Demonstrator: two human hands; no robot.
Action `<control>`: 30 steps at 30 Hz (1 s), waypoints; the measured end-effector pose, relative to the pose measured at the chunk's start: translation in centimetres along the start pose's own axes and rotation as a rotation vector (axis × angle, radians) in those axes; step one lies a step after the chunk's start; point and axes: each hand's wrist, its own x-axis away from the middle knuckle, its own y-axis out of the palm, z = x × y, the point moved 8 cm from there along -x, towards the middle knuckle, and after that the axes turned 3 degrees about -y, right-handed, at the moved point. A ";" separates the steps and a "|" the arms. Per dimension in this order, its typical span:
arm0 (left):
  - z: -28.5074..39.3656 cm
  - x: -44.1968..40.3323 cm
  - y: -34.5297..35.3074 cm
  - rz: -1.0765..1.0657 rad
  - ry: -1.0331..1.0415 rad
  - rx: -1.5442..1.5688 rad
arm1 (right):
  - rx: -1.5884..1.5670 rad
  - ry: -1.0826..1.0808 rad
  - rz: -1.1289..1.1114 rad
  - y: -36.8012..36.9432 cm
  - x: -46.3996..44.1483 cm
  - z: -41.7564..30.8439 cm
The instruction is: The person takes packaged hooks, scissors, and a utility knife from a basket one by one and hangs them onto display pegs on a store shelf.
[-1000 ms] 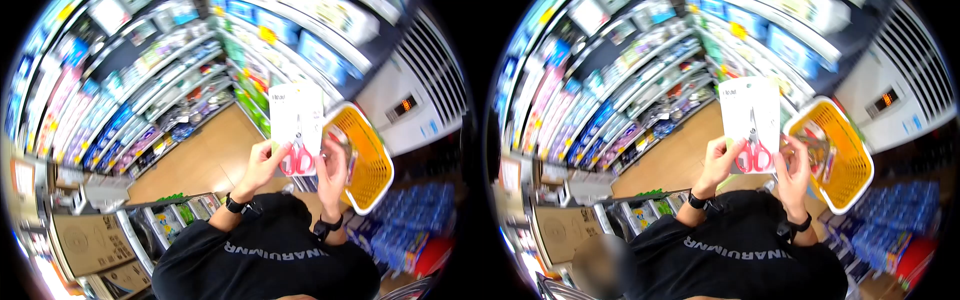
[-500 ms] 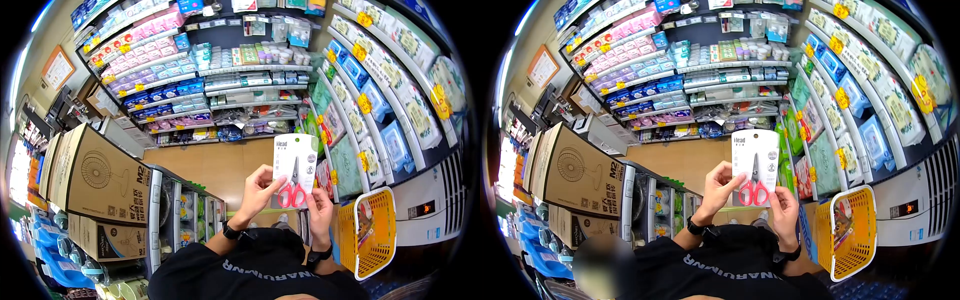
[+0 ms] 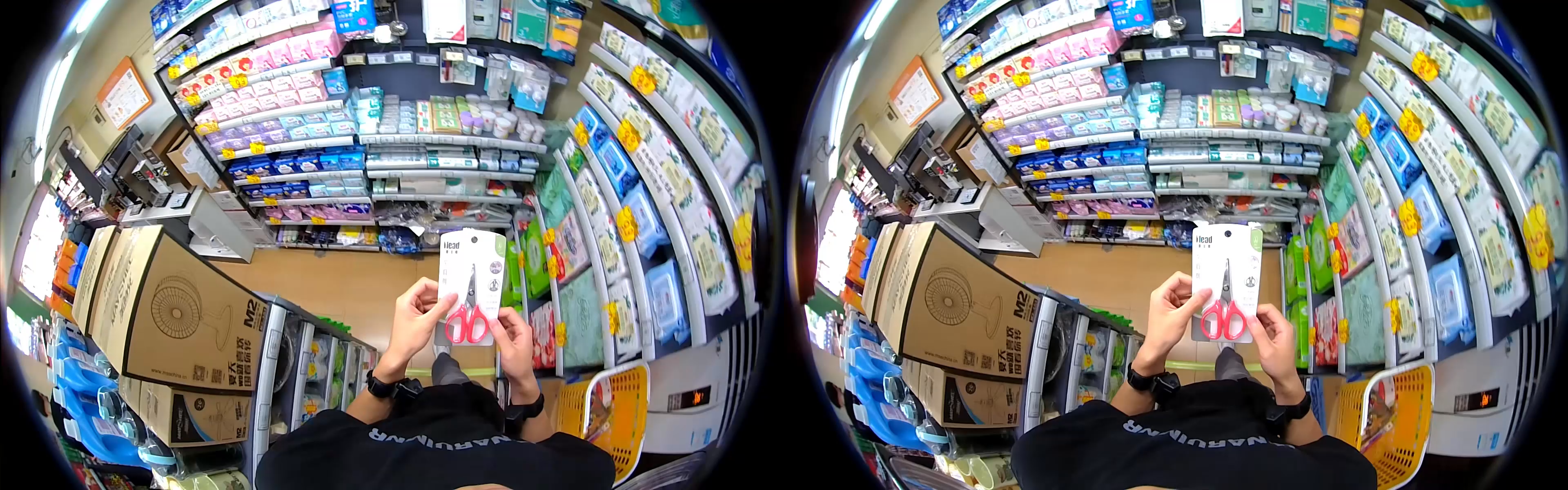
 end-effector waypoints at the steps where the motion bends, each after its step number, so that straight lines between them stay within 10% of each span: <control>1: 0.3 -1.0 -0.1 -0.001 0.022 0.006 | -0.025 0.008 -0.007 -0.1 -1.1 0.3; 30: -2.8 -26.0 -2.0 0.166 0.049 -0.093 | -0.032 0.144 -0.127 -6.2 -26.4 7.6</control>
